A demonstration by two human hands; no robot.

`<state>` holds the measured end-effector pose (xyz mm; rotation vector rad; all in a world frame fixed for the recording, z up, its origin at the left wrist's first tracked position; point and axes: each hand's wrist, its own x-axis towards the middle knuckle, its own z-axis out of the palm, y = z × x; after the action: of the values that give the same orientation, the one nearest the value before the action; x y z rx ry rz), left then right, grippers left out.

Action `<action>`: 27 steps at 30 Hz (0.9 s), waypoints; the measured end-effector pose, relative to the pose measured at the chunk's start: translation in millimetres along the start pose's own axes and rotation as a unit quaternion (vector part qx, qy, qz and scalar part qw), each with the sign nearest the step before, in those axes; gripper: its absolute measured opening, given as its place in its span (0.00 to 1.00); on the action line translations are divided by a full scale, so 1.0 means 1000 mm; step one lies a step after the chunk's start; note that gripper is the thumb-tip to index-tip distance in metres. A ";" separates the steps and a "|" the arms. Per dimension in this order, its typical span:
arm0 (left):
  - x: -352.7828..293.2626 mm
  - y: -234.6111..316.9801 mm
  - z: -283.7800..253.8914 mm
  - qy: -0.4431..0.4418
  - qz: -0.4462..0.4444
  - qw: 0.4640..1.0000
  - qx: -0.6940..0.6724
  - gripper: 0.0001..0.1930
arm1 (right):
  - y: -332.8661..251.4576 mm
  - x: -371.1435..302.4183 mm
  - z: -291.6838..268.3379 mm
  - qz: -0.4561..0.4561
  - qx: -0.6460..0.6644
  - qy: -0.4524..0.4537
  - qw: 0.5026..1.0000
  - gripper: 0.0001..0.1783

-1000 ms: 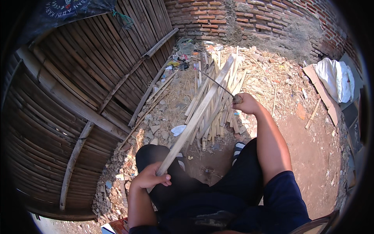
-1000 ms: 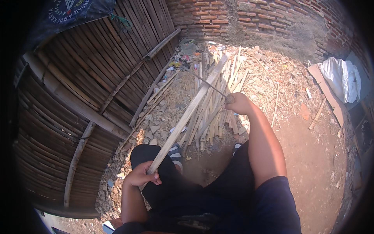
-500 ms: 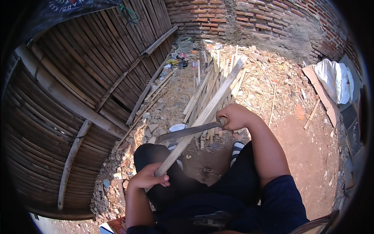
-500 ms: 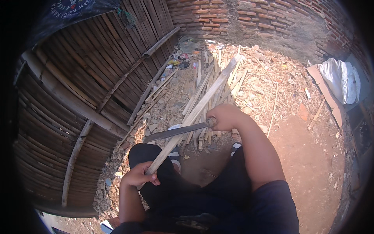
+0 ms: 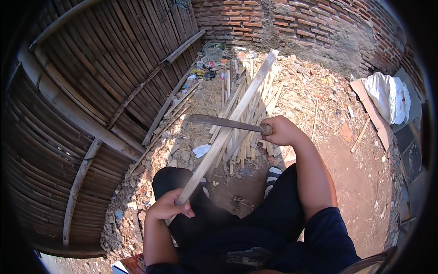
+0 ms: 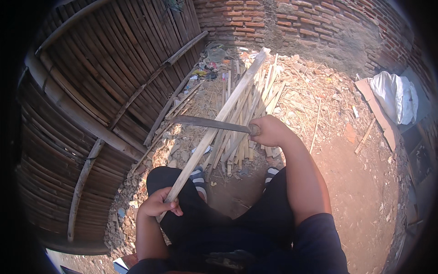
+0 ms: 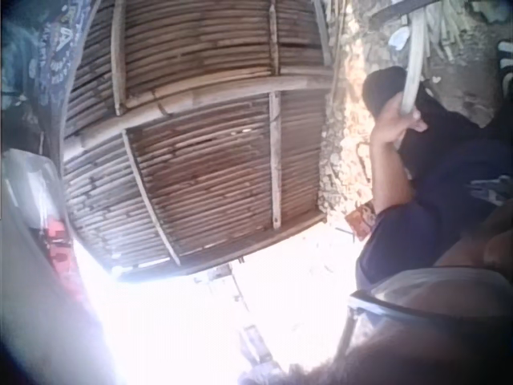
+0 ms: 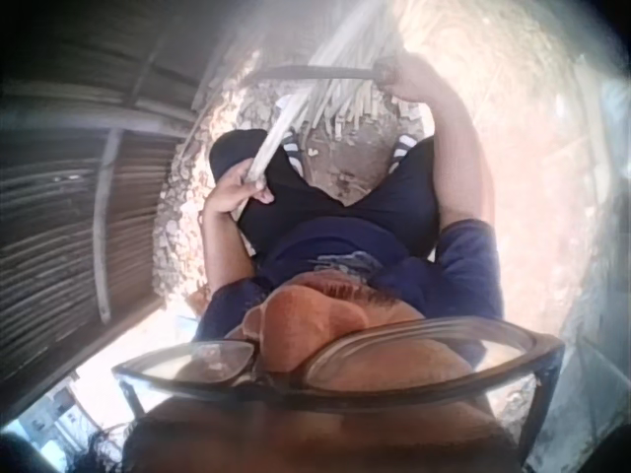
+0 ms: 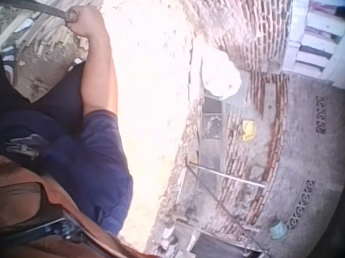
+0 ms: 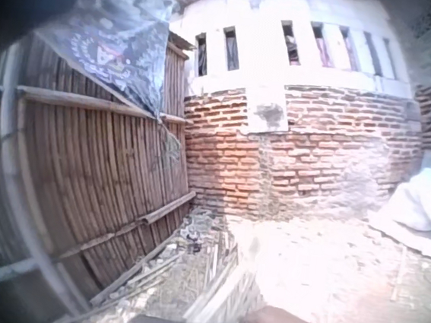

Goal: The person shaves a piece of wood with a machete while sitting on the ground next to a pile of wooden sticks.

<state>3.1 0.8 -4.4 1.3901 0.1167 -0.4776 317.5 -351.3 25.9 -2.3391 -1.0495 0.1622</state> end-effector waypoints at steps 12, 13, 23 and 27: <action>-0.004 0.007 0.008 0.046 -0.029 0.998 0.040 0.21 | 0.045 0.018 -0.017 0.232 0.123 0.121 0.957 0.21; -0.004 0.009 0.007 0.042 -0.023 0.998 0.028 0.21 | 0.039 0.015 -0.020 0.204 0.108 0.114 0.966 0.20; -0.003 0.010 0.014 0.045 -0.033 0.998 0.033 0.24 | -0.004 0.013 0.015 -0.036 -0.049 -0.039 0.997 0.20; -0.001 0.009 0.009 0.049 -0.051 0.996 0.057 0.32 | 0.051 0.024 -0.002 0.203 0.092 0.099 0.970 0.22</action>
<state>3.8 -6.1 5.9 1.5251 0.2439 -0.5073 367.9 -362.4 2.5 -2.3150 -0.4317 0.1682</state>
